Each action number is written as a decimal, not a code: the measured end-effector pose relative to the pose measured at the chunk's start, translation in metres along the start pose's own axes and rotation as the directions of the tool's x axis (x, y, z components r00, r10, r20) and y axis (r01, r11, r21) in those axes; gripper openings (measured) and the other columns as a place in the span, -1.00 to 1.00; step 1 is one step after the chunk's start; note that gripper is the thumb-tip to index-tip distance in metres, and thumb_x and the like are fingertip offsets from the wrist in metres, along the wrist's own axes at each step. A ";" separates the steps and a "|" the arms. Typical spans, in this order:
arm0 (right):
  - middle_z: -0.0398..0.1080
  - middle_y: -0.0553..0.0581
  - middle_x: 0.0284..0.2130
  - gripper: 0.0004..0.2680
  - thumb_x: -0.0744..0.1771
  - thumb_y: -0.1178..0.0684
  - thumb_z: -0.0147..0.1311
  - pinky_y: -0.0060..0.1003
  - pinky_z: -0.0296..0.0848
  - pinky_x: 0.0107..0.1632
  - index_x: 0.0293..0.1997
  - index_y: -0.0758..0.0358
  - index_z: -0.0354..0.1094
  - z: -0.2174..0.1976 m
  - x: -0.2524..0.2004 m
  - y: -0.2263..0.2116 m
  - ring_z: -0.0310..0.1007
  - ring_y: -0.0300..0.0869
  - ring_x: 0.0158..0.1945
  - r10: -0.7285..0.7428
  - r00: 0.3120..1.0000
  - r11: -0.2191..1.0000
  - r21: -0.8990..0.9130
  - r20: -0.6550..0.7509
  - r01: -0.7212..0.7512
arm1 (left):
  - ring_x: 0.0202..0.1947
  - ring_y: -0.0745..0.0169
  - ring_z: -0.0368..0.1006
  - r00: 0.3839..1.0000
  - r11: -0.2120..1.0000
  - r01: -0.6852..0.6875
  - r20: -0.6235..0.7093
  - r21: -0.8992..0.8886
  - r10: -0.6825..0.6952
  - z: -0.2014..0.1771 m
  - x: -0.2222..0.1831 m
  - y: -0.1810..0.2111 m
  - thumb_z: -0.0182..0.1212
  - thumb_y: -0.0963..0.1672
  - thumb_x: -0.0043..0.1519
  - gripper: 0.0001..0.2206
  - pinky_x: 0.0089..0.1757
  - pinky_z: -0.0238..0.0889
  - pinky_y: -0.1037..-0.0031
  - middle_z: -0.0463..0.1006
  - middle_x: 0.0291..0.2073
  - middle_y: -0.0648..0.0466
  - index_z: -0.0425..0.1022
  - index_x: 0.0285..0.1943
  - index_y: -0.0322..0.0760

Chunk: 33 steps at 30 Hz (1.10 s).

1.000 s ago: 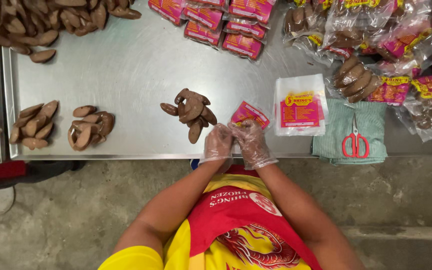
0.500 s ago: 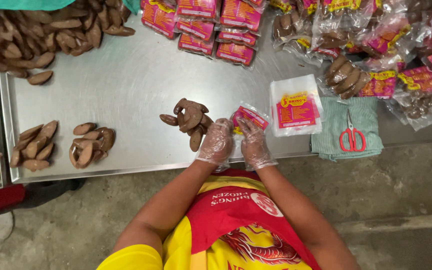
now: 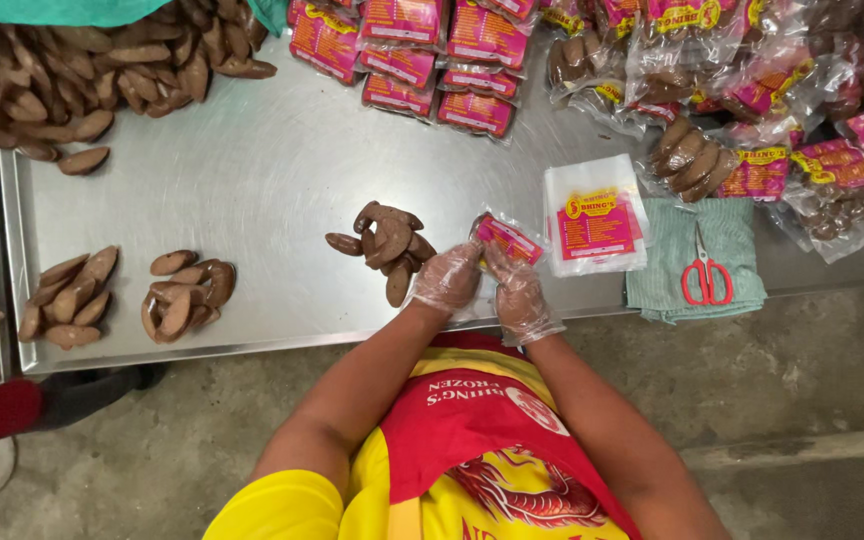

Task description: The person places brown, elongated food items from a metal tray into small, clear plastic bags. They arrange the items inside the bags and then fold the top of the bags to close them. The person stacks the filled bags on the table next to a pile of already packaged items.

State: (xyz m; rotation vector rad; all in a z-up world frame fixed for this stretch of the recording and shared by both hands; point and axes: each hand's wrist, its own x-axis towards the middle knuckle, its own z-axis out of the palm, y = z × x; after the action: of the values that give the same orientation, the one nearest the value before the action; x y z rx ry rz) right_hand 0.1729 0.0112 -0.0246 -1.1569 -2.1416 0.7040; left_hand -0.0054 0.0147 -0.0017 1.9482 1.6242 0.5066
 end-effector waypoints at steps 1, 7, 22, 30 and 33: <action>0.29 0.32 0.34 -0.47 0.19 0.39 -0.15 0.00 0.36 0.31 0.34 0.23 0.31 -0.002 -0.001 -0.003 0.41 0.15 0.29 0.016 1.000 1.000 0.013 0.006 -0.016 | -0.18 -0.13 0.57 1.000 1.000 -0.014 -0.018 0.015 0.014 -0.002 -0.001 0.003 0.04 -0.20 0.30 -0.82 -0.17 0.47 0.15 0.60 -0.17 -0.18 0.48 0.03 -0.34; 0.33 0.28 0.29 -0.50 0.23 0.26 0.06 0.03 0.29 0.31 0.38 0.20 0.25 -0.007 0.007 -0.018 0.36 0.09 0.30 0.051 0.999 0.999 0.004 -0.003 -0.051 | -0.19 -0.09 0.56 0.929 0.977 0.215 0.307 0.011 -0.208 -0.080 -0.008 0.029 -0.01 -0.31 0.15 -0.65 -0.22 0.49 0.22 0.55 -0.14 -0.15 0.50 0.08 -0.26; 0.43 0.39 0.00 -0.57 0.29 0.15 0.19 0.02 0.44 0.10 0.36 0.18 0.30 0.006 -0.007 -0.006 0.44 0.17 0.03 0.176 0.983 0.982 -0.063 -0.050 -0.179 | -0.19 0.15 0.54 0.927 0.930 -0.366 -0.076 0.035 0.367 -0.148 -0.015 -0.032 0.29 -0.06 0.05 -0.79 -0.11 0.43 0.40 0.67 -0.26 0.25 0.61 -0.15 0.26; 0.43 0.36 -0.05 -0.63 0.30 0.17 0.16 -0.04 0.45 0.09 0.30 0.13 0.39 0.003 -0.004 -0.007 0.46 0.14 0.03 0.180 0.982 0.982 -0.054 -0.060 -0.183 | -0.48 0.28 0.35 0.688 0.364 0.674 0.367 -0.642 -0.626 -0.169 -0.060 0.016 0.05 0.06 0.37 -0.65 -0.33 0.32 0.46 0.68 -0.33 -0.06 0.60 -0.19 -0.22; 0.39 0.38 -0.14 -0.58 0.27 0.18 0.19 0.04 0.43 0.03 0.32 0.16 0.36 0.000 0.001 -0.009 0.44 0.17 -0.06 0.202 0.979 0.952 -0.240 0.025 -0.190 | -0.56 0.22 0.45 0.711 0.151 0.652 0.531 -0.743 -0.460 -0.136 -0.087 0.034 -0.07 0.11 0.43 -0.43 -0.33 0.44 0.53 0.60 -0.49 -0.20 0.55 -0.43 -0.40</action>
State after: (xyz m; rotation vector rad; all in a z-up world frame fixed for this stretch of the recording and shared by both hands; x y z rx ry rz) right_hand 0.1670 0.0078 -0.0182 -1.5095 -2.2175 0.5775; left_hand -0.0784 -0.0511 0.1302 0.4255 1.3198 0.6636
